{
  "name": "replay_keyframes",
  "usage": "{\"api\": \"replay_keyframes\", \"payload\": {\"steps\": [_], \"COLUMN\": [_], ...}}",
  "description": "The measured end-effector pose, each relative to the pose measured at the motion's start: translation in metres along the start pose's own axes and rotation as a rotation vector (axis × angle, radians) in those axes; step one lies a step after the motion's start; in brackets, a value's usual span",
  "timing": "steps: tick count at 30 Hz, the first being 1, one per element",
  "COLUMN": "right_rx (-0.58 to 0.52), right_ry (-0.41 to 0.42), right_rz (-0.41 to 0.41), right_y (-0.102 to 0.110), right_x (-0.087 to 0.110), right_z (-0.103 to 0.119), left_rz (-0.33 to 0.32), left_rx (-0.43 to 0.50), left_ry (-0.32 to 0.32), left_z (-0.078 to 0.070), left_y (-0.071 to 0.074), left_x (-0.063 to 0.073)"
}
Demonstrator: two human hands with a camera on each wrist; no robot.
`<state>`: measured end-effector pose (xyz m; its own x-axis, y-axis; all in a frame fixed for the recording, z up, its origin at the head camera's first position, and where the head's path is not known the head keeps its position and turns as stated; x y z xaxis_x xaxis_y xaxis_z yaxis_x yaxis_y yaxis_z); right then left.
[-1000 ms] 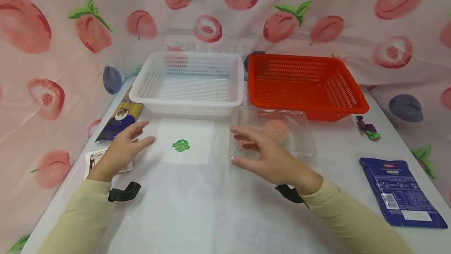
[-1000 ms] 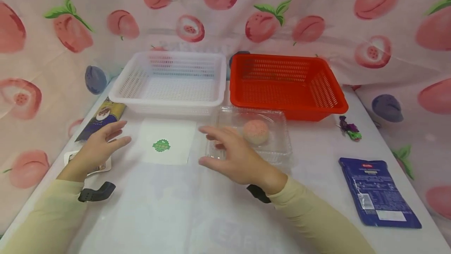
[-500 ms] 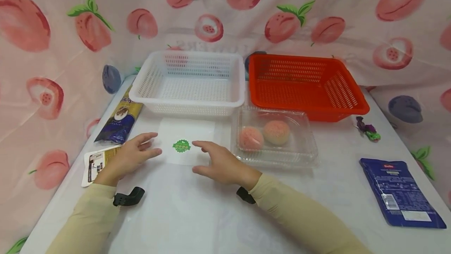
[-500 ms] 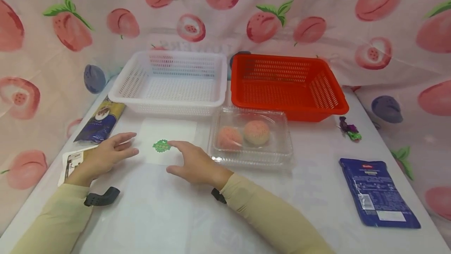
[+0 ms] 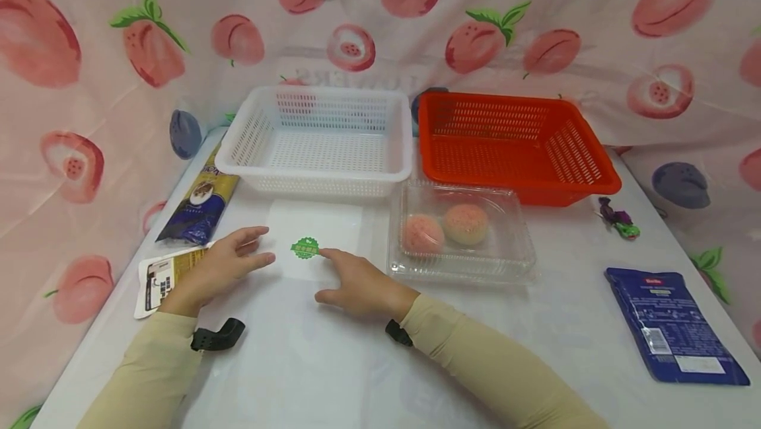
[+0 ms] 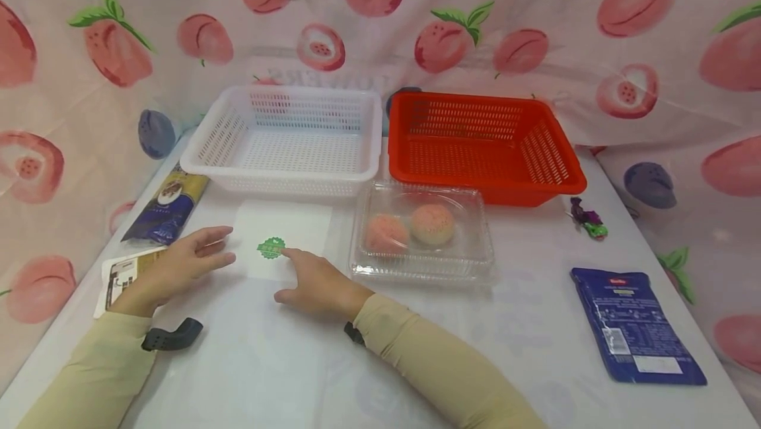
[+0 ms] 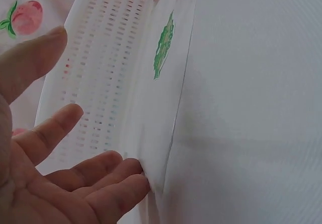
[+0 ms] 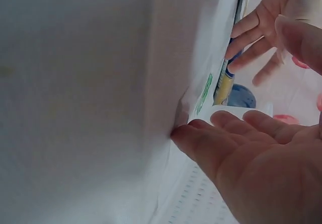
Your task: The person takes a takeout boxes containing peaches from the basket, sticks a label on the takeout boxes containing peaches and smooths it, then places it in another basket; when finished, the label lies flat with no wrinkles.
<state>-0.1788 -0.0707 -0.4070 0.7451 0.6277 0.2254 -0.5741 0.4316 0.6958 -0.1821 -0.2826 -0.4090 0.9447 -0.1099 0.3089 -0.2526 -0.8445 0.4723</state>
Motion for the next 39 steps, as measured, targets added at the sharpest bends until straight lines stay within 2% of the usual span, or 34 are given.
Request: {"api": "replay_keyframes", "payload": {"steps": [6, 12, 16, 20, 25, 30, 35, 39], "right_rx": [0.001, 0.006, 0.007, -0.010, -0.033, -0.065, -0.068, -0.085], "right_ry": [0.001, -0.002, -0.007, -0.009, 0.001, 0.082, 0.206, 0.222], "right_rz": [-0.008, -0.013, -0.011, -0.016, -0.032, -0.064, -0.154, -0.214], "right_y": [-0.001, 0.001, 0.002, 0.003, 0.006, 0.009, 0.017, 0.023], "right_x": [-0.001, -0.002, -0.002, -0.002, -0.001, -0.004, -0.006, -0.007], "right_z": [-0.003, -0.005, -0.006, -0.006, -0.006, -0.002, 0.006, 0.011], "left_rz": [-0.028, -0.031, -0.001, 0.011, 0.015, 0.005, -0.018, -0.001], "left_rx": [0.074, 0.119, 0.137, 0.185, 0.162, 0.156, 0.169, 0.210], "left_ry": [0.041, 0.045, 0.003, -0.073, -0.116, -0.115, -0.134, -0.163], "left_z": [0.004, 0.007, 0.003, -0.006, -0.012, -0.015, -0.021, -0.027], "left_y": [0.001, -0.001, -0.007, -0.014, -0.021, -0.022, -0.017, -0.017], "left_x": [-0.005, -0.012, -0.014, -0.015, -0.014, -0.011, -0.005, -0.001]}}
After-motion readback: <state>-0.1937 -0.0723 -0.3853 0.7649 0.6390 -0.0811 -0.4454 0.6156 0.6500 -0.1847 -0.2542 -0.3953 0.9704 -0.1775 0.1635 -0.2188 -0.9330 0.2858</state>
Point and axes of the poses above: each hand's wrist, its own x-axis away from the middle knuckle, its own y-axis out of the back of the hand, z = x × y, the point moved 7 cm from there along -x, towards the middle knuckle, and after that the axes turned 1 degree about x, right-handed, at the moved point
